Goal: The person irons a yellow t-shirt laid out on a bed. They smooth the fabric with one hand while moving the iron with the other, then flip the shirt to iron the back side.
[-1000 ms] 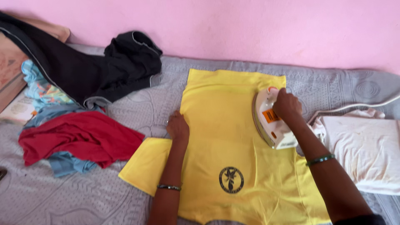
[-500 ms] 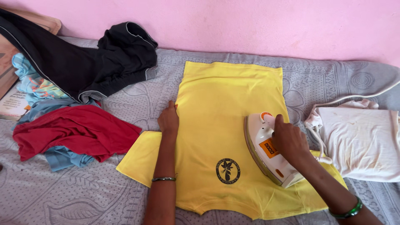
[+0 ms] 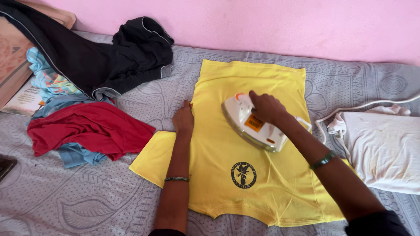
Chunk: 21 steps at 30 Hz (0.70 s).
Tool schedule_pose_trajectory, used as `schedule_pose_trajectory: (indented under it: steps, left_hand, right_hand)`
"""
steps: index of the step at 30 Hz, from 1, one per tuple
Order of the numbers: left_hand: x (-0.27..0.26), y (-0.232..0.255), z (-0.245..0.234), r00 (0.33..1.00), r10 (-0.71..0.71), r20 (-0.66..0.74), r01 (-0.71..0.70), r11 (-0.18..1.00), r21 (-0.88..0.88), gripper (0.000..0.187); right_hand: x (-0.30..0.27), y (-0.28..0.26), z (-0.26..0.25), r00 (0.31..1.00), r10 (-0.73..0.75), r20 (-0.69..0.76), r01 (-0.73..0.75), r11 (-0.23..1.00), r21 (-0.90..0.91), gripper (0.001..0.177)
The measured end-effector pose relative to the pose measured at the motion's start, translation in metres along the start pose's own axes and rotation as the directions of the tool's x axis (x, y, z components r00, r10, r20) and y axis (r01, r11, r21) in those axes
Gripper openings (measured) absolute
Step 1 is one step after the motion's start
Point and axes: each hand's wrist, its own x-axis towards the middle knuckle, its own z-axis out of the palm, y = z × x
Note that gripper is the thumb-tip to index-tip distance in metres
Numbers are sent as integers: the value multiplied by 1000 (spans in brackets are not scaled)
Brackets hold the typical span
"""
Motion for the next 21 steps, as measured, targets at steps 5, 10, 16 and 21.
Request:
schedule_pose_trajectory:
  steps: [5, 10, 16, 21]
  left_hand:
    - [-2, -3, 0, 1000, 20, -2, -20, 999, -27, 30]
    - [-2, -1, -5, 1000, 12, -2, -12, 999, -53, 29]
    - [-5, 3, -6, 998, -58, 32, 60, 997, -44, 29]
    - [-6, 3, -5, 1000, -27, -5, 27, 999, -42, 28]
  right_hand:
    - [-76, -7, -9, 962, -163, 218, 186, 979, -88, 44]
    - [-175, 17, -17, 937, -132, 323, 167, 983, -82, 40]
    - [-240, 48, -13, 967, 62, 246, -20, 985, -170, 45]
    - [-217, 28, -2, 978, 44, 204, 4, 974, -226, 50]
